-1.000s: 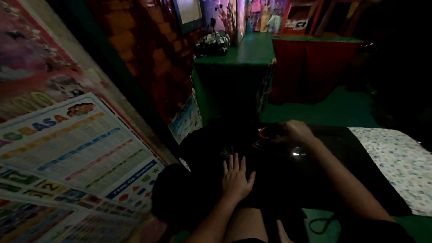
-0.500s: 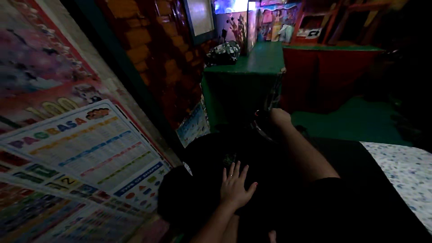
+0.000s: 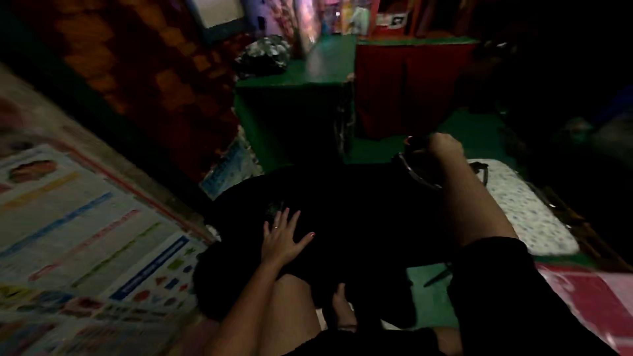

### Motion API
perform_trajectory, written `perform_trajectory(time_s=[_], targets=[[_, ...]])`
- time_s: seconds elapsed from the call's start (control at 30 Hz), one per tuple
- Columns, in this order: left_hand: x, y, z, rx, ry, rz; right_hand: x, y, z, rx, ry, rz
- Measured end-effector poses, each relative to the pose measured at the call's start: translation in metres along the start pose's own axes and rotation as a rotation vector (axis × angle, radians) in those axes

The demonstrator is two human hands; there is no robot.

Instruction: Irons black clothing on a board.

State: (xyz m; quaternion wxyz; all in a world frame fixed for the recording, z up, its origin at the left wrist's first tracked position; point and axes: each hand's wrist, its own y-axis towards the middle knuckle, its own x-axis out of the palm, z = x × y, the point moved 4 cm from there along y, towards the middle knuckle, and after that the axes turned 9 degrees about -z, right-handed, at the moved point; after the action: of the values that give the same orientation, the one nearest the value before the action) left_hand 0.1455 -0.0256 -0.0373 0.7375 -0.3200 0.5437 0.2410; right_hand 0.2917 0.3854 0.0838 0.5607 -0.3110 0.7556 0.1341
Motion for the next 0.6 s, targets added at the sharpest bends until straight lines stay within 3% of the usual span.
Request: perform_trajectory(time_s=[0.2,0.3,0.4,0.6], targets=[[0.005,-0.013,0.004,0.052,0.02,0.045,0.002,-0.044,0.028,-0.044,-0.051,-0.12],[0.005,-0.013,0.006,0.031,0.012,0.026,0.016,-0.063,0.032,-0.227,-0.084,-0.111],[0.01,-0.009,0.0,0.011,0.025,0.022,0.031,-0.097,0.015,-0.354,-0.094,-0.118],[0.01,-0.008,0.0,0.011,-0.011,0.004,0.059,-0.147,-0.035,-0.418,-0.097,-0.206]])
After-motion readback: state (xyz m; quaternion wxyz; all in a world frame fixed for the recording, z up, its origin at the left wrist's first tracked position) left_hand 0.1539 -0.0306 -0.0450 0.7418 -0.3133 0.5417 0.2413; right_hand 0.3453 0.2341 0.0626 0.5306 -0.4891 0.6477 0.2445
